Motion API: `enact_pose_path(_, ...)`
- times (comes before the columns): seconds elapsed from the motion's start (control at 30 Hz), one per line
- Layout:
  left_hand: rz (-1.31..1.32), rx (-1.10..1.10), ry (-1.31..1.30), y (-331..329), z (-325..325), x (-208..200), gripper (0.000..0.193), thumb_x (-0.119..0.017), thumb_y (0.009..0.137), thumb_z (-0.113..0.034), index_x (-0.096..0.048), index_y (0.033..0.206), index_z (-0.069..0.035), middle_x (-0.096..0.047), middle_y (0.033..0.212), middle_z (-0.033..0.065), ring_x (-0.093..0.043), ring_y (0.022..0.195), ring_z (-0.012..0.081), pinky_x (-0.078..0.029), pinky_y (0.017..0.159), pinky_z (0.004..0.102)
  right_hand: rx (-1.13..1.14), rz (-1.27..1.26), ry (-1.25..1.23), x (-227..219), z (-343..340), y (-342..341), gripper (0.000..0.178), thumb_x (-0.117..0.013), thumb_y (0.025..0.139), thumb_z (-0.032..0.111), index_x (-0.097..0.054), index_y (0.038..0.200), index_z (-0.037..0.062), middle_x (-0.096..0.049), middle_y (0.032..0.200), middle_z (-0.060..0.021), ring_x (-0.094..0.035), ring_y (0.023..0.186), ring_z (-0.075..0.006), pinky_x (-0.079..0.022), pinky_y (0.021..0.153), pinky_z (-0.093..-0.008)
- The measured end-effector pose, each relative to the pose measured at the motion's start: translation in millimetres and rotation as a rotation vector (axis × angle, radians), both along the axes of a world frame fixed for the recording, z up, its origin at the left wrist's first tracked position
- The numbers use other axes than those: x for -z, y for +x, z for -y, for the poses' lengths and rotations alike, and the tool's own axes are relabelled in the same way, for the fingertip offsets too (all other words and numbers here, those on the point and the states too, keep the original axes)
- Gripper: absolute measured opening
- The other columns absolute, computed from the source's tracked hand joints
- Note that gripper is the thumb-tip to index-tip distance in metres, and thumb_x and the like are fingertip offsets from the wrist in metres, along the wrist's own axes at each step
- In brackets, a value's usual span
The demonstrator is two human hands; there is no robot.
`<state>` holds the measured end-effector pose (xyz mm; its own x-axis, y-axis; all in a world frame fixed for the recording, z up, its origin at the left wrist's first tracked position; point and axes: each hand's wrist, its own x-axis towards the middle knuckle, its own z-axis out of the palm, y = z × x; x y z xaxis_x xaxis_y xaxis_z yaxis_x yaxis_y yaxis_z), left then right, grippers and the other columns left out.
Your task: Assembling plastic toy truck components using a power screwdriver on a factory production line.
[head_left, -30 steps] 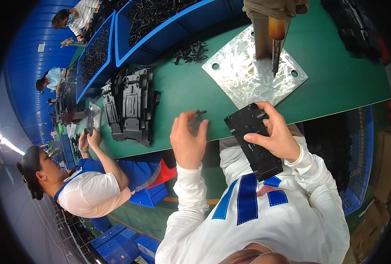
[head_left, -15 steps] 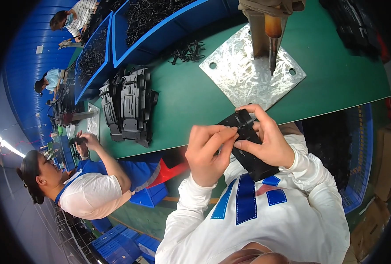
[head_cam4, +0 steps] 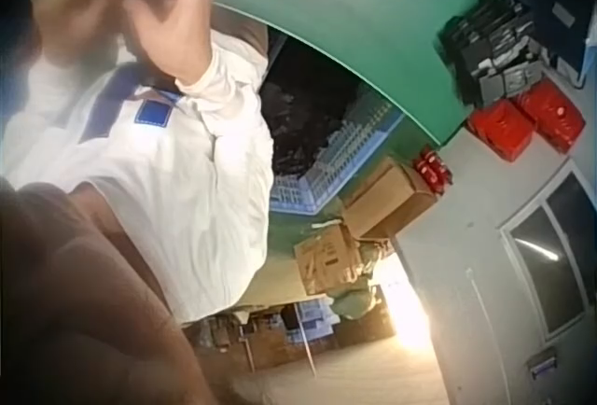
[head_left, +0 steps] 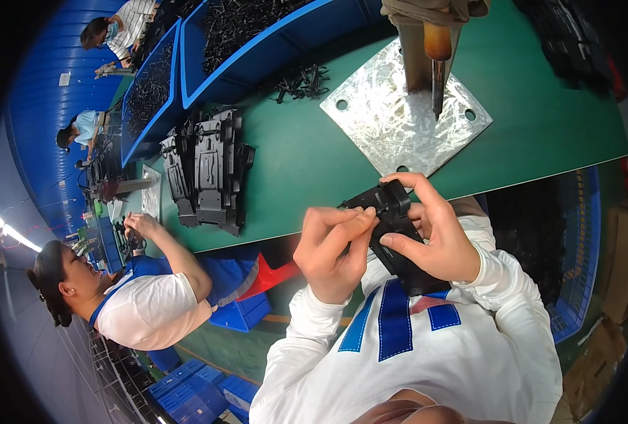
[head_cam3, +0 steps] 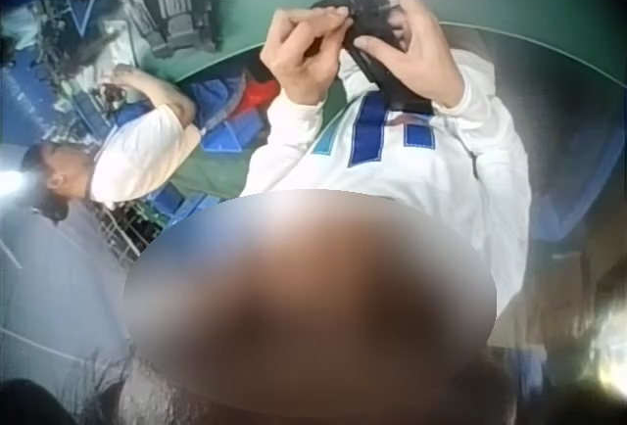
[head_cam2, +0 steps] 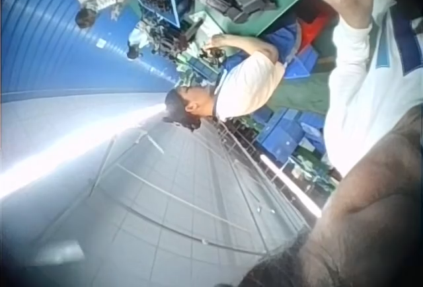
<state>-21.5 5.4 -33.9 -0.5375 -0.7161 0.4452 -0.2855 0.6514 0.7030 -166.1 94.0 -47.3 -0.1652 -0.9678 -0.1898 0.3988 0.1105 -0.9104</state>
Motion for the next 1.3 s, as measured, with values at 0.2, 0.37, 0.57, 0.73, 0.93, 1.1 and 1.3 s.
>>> enact_pose_path(0.2, -0.010, -0.024, -0.038, -0.2, -1.7, 1.1, 0.021, -0.079, 0.068, 0.009, -0.072, 0.084, -0.004, -0.064, 0.083, 0.0076, -0.062, 0.073, 0.0212, -0.051, 0.062, 0.0288, -0.005, -0.012, -0.004, -6.9, -1.8, -1.7, 0.066, -0.065, 0.081, -0.010, -0.035, 0.137, 0.0060, -0.061, 0.114, -0.0090, -0.063, 0.096, -0.0097, -0.051, 0.076, -0.0209)
enact_pose_path(0.37, 0.006, 0.008, -0.063, -2.3, -1.2, -4.3, 0.022, -0.078, 0.068, 0.010, -0.072, 0.085, -0.004, -0.063, 0.083, 0.0076, -0.060, 0.072, 0.0214, -0.050, 0.062, 0.0292, -0.014, 0.020, -0.019, -1.6, -4.6, -3.2, 0.055, -0.060, 0.089, -0.003, -0.035, 0.137, 0.0053, -0.062, 0.114, -0.0087, -0.062, 0.095, -0.0088, -0.050, 0.075, -0.0203)
enact_pose_path(0.57, 0.041, 0.096, -0.079, -0.5, -1.8, -6.8, 0.026, -0.076, 0.066, 0.011, -0.073, 0.088, -0.003, -0.063, 0.085, 0.0079, -0.060, 0.074, 0.0216, -0.051, 0.063, 0.0292, 0.116, 0.006, -0.032, -1.0, -4.9, 2.5, 0.039, -0.061, 0.093, 0.007, -0.042, 0.127, 0.0020, -0.065, 0.100, -0.0070, -0.061, 0.085, -0.0071, -0.050, 0.069, -0.0211)
enact_pose_path(0.73, 0.058, 0.142, -0.175, -0.7, -7.7, -10.0, 0.031, -0.076, 0.064, 0.012, -0.074, 0.091, -0.003, -0.062, 0.084, 0.0078, -0.060, 0.074, 0.0217, -0.051, 0.063, 0.0298, 0.236, -0.022, -0.078, 5.9, -2.7, 10.9, 0.027, -0.062, 0.093, 0.012, -0.048, 0.113, 0.0012, -0.062, 0.095, -0.0043, -0.057, 0.080, -0.0047, -0.047, 0.064, -0.0191)
enact_pose_path(0.93, 0.126, 0.202, -0.266, 3.4, -14.2, -12.3, 0.043, -0.070, 0.057, 0.010, -0.074, 0.098, -0.003, -0.064, 0.090, 0.0085, -0.057, 0.073, 0.0212, -0.048, 0.062, 0.0296, 0.286, -0.014, -0.072, 5.6, -1.7, 8.5, 0.017, -0.062, 0.091, 0.010, -0.051, 0.101, 0.0005, -0.053, 0.086, -0.0010, -0.048, 0.074, -0.0022, -0.040, 0.057, -0.0175)
enact_pose_path(1.1, 0.116, 0.243, -0.304, 2.9, -14.7, -13.0, 0.050, -0.068, 0.052, 0.007, -0.074, 0.100, -0.002, -0.064, 0.092, 0.0076, -0.057, 0.072, 0.0203, -0.049, 0.062, 0.0293, 0.272, 0.022, -0.074, 4.8, -3.4, 4.2, 0.014, -0.060, 0.089, 0.006, -0.051, 0.098, 0.0006, -0.050, 0.085, -0.0010, -0.046, 0.078, -0.0039, -0.040, 0.061, -0.0186)
enact_pose_path(1.3, 0.119, 0.288, -0.345, 5.2, -13.7, -12.2, 0.050, -0.071, 0.054, 0.008, -0.074, 0.102, -0.006, -0.065, 0.097, 0.0074, -0.057, 0.075, 0.0207, -0.049, 0.064, 0.0292, 0.293, -0.125, -0.170, 7.1, -4.5, 2.1, 0.010, -0.058, 0.088, 0.004, -0.051, 0.095, 0.0007, -0.051, 0.085, -0.0012, -0.046, 0.078, -0.0060, -0.039, 0.067, -0.0200)
